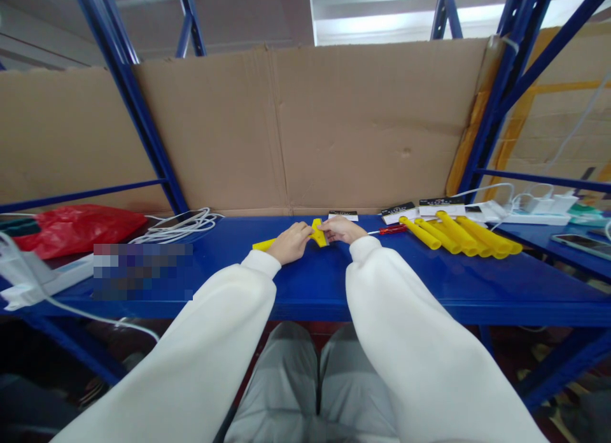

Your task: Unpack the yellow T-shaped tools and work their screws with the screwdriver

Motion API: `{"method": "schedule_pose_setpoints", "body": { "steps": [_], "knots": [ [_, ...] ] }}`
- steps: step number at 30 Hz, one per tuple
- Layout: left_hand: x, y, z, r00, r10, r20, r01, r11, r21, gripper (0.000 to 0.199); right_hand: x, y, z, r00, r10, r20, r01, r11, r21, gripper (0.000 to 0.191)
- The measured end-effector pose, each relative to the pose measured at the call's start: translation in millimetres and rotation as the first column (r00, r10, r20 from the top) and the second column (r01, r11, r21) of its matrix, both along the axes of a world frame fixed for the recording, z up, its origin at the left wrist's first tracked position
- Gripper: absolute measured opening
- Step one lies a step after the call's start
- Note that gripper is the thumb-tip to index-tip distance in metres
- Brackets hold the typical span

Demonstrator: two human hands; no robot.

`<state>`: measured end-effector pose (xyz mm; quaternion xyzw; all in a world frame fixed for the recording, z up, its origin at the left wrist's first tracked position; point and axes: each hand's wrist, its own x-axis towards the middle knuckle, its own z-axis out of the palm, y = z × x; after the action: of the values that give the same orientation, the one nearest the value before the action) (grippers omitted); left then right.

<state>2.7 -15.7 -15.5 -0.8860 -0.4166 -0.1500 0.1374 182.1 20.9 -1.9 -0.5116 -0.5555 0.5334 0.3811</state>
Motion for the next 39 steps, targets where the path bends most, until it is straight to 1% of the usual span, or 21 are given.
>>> {"method": "schedule_pose_setpoints", "body": {
  "steps": [3, 7, 12, 17, 20, 22, 24, 25, 26, 27, 28, 30, 31, 32, 34, 36, 39],
  "knots": [
    [0.6, -1.2, 0.3, 1.000, 0.007, -0.019, -0.007, 1.000, -0.012, 0.035, 0.8, -0.6, -0.5, 1.000, 0.031, -0.006, -0.031, 0.999, -0.017, 0.016],
    [-0.1, 0.1, -1.6, 1.000, 0.019, 0.004, -0.019, 0.998, -0.056, 0.034, -0.2, -5.7, 0.7, 0.999, 0.036, 0.023, -0.036, 0.999, -0.020, 0.017],
    [-1.4, 1.0, -4.2, 1.000, 0.006, -0.008, -0.006, 0.997, -0.079, 0.041, -0.3, -11.8, 2.2, 0.996, 0.037, 0.077, -0.034, 0.998, -0.043, 0.018],
    [-0.1, -2.3, -1.1, 0.999, 0.019, -0.044, -0.023, 0.996, -0.083, 0.047, 1.4, -12.1, 3.3, 0.993, 0.067, 0.093, -0.060, 0.996, -0.072, 0.014],
    [0.4, -3.4, 0.5, 0.998, 0.020, -0.064, -0.025, 0.997, -0.072, 0.042, 2.6, -8.8, 4.1, 0.994, 0.081, 0.072, -0.075, 0.993, -0.095, 0.013],
    [0.4, -3.6, 0.9, 0.998, 0.004, -0.067, -0.008, 0.998, -0.063, 0.038, 4.7, -5.0, 4.1, 0.998, 0.039, 0.048, -0.035, 0.997, -0.069, 0.015],
    [0.2, -3.5, 0.9, 0.998, -0.013, -0.060, 0.009, 0.998, -0.058, 0.037, 8.8, -0.1, 3.4, 0.996, -0.074, 0.040, 0.073, 0.997, 0.013, 0.013],
    [0.1, -3.5, 0.9, 0.998, -0.017, -0.054, 0.014, 0.998, -0.057, 0.036, 11.7, 2.7, 2.5, 0.986, -0.155, 0.060, 0.149, 0.985, 0.082, 0.011],
    [0.0, -3.4, 0.9, 0.999, -0.017, -0.050, 0.014, 0.998, -0.058, 0.036, 15.2, 5.4, 1.4, 0.963, -0.244, 0.113, 0.225, 0.961, 0.160, 0.008],
    [0.0, -3.3, 0.9, 0.999, -0.016, -0.048, 0.013, 0.998, -0.058, 0.036, 19.0, 8.0, 0.1, 0.922, -0.335, 0.195, 0.283, 0.926, 0.251, 0.007],
    [0.0, -3.1, 0.9, 0.999, -0.014, -0.048, 0.011, 0.998, -0.058, 0.036, 23.1, 10.4, -1.4, 0.856, -0.422, 0.298, 0.314, 0.883, 0.349, 0.010],
    [0.0, -2.8, 0.7, 0.999, -0.011, -0.051, 0.008, 0.998, -0.055, 0.034, 31.0, 13.5, -4.3, 0.682, -0.531, 0.503, 0.284, 0.826, 0.487, 0.020],
    [0.0, -2.5, 0.6, 0.999, -0.010, -0.050, 0.008, 0.999, -0.051, 0.034, 34.2, 14.0, -5.6, 0.604, -0.546, 0.581, 0.253, 0.822, 0.510, 0.025],
    [0.0, -2.1, 0.3, 0.999, -0.010, -0.047, 0.007, 0.999, -0.048, 0.034, 36.7, 13.9, -6.5, 0.544, -0.541, 0.641, 0.224, 0.830, 0.511, 0.030],
    [-0.1, -1.2, -0.2, 0.999, -0.008, -0.036, 0.007, 0.999, -0.044, 0.033, 39.4, 12.1, -7.5, 0.476, -0.496, 0.726, 0.185, 0.864, 0.468, 0.036],
    [-0.1, -0.1, -0.8, 1.000, -0.010, -0.027, 0.008, 0.999, -0.045, 0.031, 39.3, 9.2, -7.5, 0.439, -0.435, 0.786, 0.150, 0.898, 0.413, 0.042],
    [0.0, 2.0, -1.6, 1.000, -0.012, -0.018, 0.011, 0.998, -0.057, 0.031, 37.1, 5.9, -7.4, 0.403, -0.348, 0.846, 0.090, 0.936, 0.341, 0.050]
  ]
}}
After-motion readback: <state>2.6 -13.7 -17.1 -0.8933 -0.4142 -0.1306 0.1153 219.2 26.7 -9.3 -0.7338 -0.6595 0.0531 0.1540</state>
